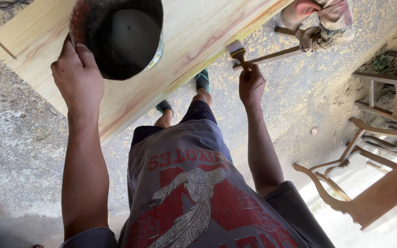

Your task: The person dips a paintbrush into a can of yellow paint and brushes the paint along the edges and surface of a long wooden board, working along its length. At the end the person carries the can and brush toward a stool holding a small bowl.

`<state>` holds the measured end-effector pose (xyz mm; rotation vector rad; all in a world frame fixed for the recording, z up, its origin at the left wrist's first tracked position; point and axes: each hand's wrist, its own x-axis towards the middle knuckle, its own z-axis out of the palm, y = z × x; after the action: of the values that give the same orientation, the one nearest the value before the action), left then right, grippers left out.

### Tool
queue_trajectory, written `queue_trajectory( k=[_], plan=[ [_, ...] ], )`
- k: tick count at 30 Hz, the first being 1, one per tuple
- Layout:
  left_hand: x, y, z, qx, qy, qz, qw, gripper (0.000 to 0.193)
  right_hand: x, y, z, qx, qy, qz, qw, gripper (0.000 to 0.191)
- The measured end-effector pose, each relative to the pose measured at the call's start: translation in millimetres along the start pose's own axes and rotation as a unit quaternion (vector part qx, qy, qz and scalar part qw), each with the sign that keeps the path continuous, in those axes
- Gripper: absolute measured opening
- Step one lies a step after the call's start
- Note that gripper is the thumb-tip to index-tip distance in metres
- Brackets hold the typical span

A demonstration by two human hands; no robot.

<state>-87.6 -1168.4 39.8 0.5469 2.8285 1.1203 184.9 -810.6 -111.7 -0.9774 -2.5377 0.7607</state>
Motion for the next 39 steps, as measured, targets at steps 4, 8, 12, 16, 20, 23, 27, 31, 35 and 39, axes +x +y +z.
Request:
queue_trajectory(
  k=[4, 8, 12, 16, 20, 23, 27, 31, 35, 39],
  plan=[
    [1.9, 2.2, -0.1, 0.017, -0.014, -0.03, 0.999, 0.02, -26.1, -27.9, 8.7, -0.002, -0.111, 0.086, 0.99, 0.021],
    [0.5, -0.9, 3.9, 0.04, -0.004, -0.005, 0.999, 0.023, -63.0, -82.2, -6.1, 0.094, -0.125, -0.032, 0.987, 0.024],
    [2.6, -7.4, 8.1, 0.123, 0.002, 0.014, 0.992, 0.02, -35.4, -104.0, -63.9, 0.077, -0.059, -0.066, 0.993, 0.02],
    [4.1, -6.0, 11.3, 0.105, -0.001, 0.007, 0.994, 0.028, -4.6, -139.2, -125.9, 0.057, -0.026, -0.032, 0.998, 0.019],
    [-2.9, 8.1, 15.5, 0.117, -0.002, 0.014, 0.993, 0.032, 2.9, -210.0, -160.3, 0.071, -0.049, -0.195, 0.977, 0.015],
    [-15.7, 23.2, 19.2, 0.12, 0.032, 0.035, 0.992, 0.032, 7.8, -258.7, -158.0, 0.026, -0.081, -0.281, 0.956, 0.016],
    [-29.6, 36.5, 21.2, 0.1, 0.069, 0.057, 0.991, 0.031, 17.2, -292.5, -117.5, -0.074, -0.112, -0.347, 0.928, 0.014],
    [-38.0, 40.0, 22.4, 0.089, 0.079, 0.055, 0.991, 0.034, 26.7, -292.0, -58.0, -0.124, -0.147, -0.39, 0.901, 0.017],
    [-47.0, 36.8, 25.9, 0.093, 0.102, 0.072, 0.988, 0.043, 36.7, -271.1, -1.0, -0.214, -0.141, -0.43, 0.866, 0.015],
    [-59.1, 38.5, 32.9, 0.093, 0.11, 0.099, 0.985, 0.049, 43.8, -250.6, 36.7, -0.247, -0.153, -0.422, 0.858, 0.02]
  ],
)
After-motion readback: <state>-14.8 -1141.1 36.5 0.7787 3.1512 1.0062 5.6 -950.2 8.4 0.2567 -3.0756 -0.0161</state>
